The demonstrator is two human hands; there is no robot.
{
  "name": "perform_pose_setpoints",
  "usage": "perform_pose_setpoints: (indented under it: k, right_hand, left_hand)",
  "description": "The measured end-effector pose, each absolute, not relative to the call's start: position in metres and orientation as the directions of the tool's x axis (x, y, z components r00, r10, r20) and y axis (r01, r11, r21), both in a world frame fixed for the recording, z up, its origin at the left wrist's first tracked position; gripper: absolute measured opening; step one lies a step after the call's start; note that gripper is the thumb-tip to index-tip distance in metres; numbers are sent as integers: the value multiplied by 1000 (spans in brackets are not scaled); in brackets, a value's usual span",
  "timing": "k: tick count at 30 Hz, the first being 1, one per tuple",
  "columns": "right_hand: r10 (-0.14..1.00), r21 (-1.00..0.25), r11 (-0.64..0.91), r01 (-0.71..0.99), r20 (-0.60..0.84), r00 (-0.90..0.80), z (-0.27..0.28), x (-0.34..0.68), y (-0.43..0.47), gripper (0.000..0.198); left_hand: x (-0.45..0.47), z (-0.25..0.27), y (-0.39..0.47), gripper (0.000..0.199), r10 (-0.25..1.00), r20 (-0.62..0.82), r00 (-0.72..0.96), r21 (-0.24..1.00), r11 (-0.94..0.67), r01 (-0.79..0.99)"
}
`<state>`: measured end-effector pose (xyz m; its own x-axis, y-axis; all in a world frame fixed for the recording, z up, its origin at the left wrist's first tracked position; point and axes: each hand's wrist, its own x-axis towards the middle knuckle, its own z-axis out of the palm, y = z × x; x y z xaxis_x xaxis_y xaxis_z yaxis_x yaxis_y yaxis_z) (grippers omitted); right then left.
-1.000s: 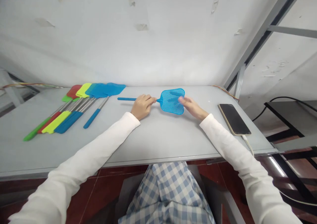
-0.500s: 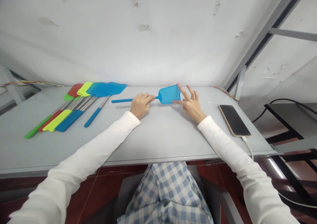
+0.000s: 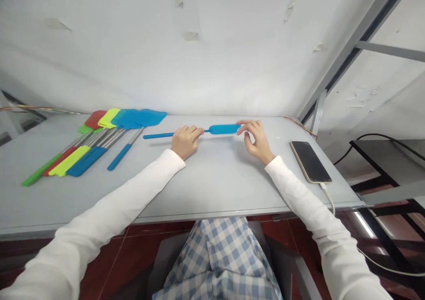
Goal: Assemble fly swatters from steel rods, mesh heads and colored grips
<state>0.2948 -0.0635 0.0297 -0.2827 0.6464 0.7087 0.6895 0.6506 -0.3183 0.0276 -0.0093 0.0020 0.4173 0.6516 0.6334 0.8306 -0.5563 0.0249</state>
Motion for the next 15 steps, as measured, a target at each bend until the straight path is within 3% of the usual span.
perform_pose_setpoints:
  k: [2,5,9,12,15]
  right_hand:
    - [628,-311,715,627,679,-380,27,294,-62,36]
    - [646,-191,714,673,552,-528,22,291,-57,41]
    - [727,-96,588,803,496,-474,21,290,-52,46]
    - [770,-291,580,760,500,-396,23,292,-50,48]
    - [847,-720,530,449,417,-331,24,292,-50,56]
  left_hand:
    - [28,2,-9,29,646,653,396,33,-547,837]
    - [29,2,-10,28,602,675,428,8,-586,810]
    - [29,1,-12,29,531,736,421,11,-631,776]
    - [29,-1,-11,30,454,742,494,-20,-721,693]
    - [30,-3,-9,31,369,684,630,-89,-814,574]
